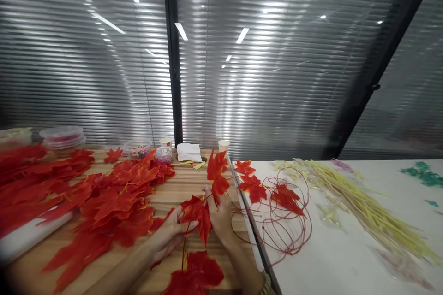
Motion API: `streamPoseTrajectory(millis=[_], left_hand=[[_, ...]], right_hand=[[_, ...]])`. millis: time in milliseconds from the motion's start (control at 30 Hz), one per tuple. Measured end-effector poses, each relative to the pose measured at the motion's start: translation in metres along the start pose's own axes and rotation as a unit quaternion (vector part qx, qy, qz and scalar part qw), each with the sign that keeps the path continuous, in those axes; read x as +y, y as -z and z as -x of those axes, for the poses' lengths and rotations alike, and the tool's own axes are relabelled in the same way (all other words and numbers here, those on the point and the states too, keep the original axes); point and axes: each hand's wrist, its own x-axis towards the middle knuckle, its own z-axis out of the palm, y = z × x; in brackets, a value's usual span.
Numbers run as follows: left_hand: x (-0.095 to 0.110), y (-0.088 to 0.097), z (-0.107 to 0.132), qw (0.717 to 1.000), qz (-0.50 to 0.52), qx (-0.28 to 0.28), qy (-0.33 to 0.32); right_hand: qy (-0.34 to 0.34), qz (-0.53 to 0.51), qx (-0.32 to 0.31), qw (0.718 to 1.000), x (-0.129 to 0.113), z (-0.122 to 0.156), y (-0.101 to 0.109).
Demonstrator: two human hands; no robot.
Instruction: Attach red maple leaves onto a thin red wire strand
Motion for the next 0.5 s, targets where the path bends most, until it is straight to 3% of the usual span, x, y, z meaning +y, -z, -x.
streamPoseTrajectory(millis=[167, 500], left_hand=[[-0.002, 0.006, -0.004, 1.0, 0.017, -0.005, 0.008], [0.003, 0.019, -0.009, 0.999, 0.002, -0.021, 0.026]], right_hand=[[0.005, 0.011, 0.004, 1.0, 0.009, 0.003, -0.005], [0.015, 0.035, -0.005, 0.999, 0.004, 0.002, -0.009]])
